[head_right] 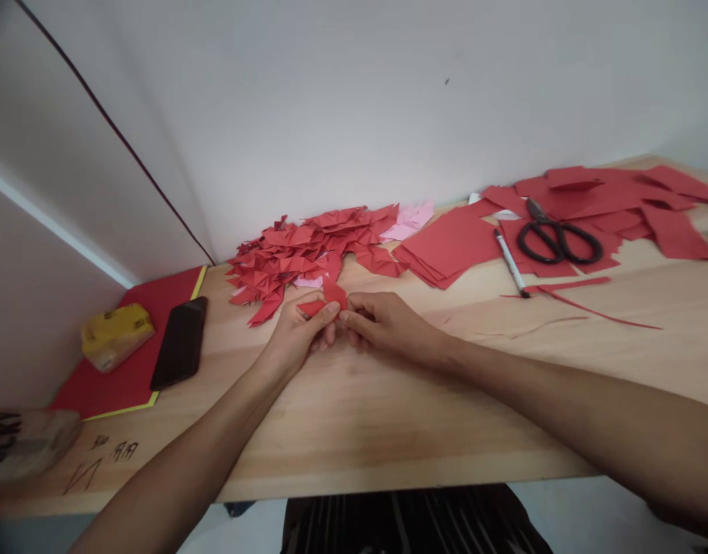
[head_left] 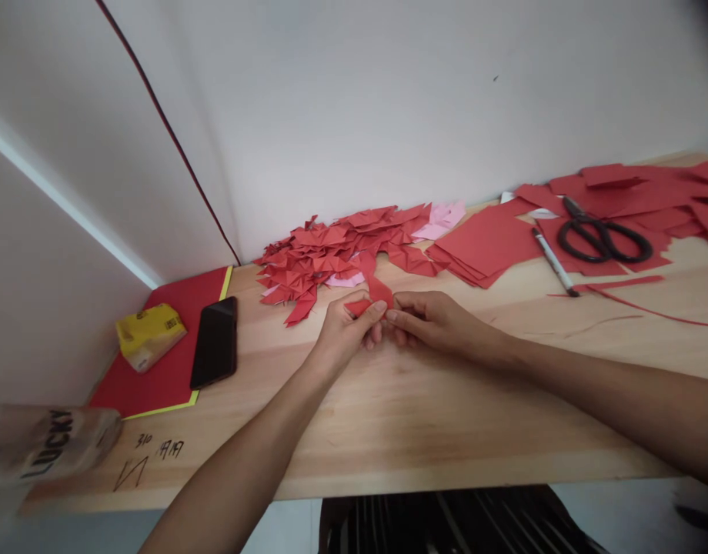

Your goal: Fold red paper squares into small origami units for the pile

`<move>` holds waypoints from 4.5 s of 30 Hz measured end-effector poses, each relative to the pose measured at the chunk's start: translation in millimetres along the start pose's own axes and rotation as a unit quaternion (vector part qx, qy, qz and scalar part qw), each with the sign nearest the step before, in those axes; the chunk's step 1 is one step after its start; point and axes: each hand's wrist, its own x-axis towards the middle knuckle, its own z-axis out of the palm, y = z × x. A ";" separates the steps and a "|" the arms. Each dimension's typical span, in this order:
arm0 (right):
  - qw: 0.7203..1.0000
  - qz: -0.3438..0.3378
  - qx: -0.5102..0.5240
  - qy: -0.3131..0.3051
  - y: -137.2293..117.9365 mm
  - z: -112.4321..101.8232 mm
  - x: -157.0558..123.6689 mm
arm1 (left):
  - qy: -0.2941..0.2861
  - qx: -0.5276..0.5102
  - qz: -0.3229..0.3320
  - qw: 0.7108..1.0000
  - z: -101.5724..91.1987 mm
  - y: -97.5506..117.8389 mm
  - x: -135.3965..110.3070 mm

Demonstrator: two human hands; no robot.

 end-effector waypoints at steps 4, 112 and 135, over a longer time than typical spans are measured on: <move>0.999 -0.009 -0.022 0.025 3.8 1.9 1.1 | 0.015 -0.002 0.007 1.000 2.1 -0.8 0.4; 0.997 0.033 0.074 -0.019 12.3 -5.0 4.6 | -0.062 -0.022 -0.029 0.997 -0.3 5.7 12.4; 0.996 0.052 0.068 -0.016 9.5 -3.7 4.2 | -0.039 -0.016 -0.036 0.998 0.1 7.5 8.1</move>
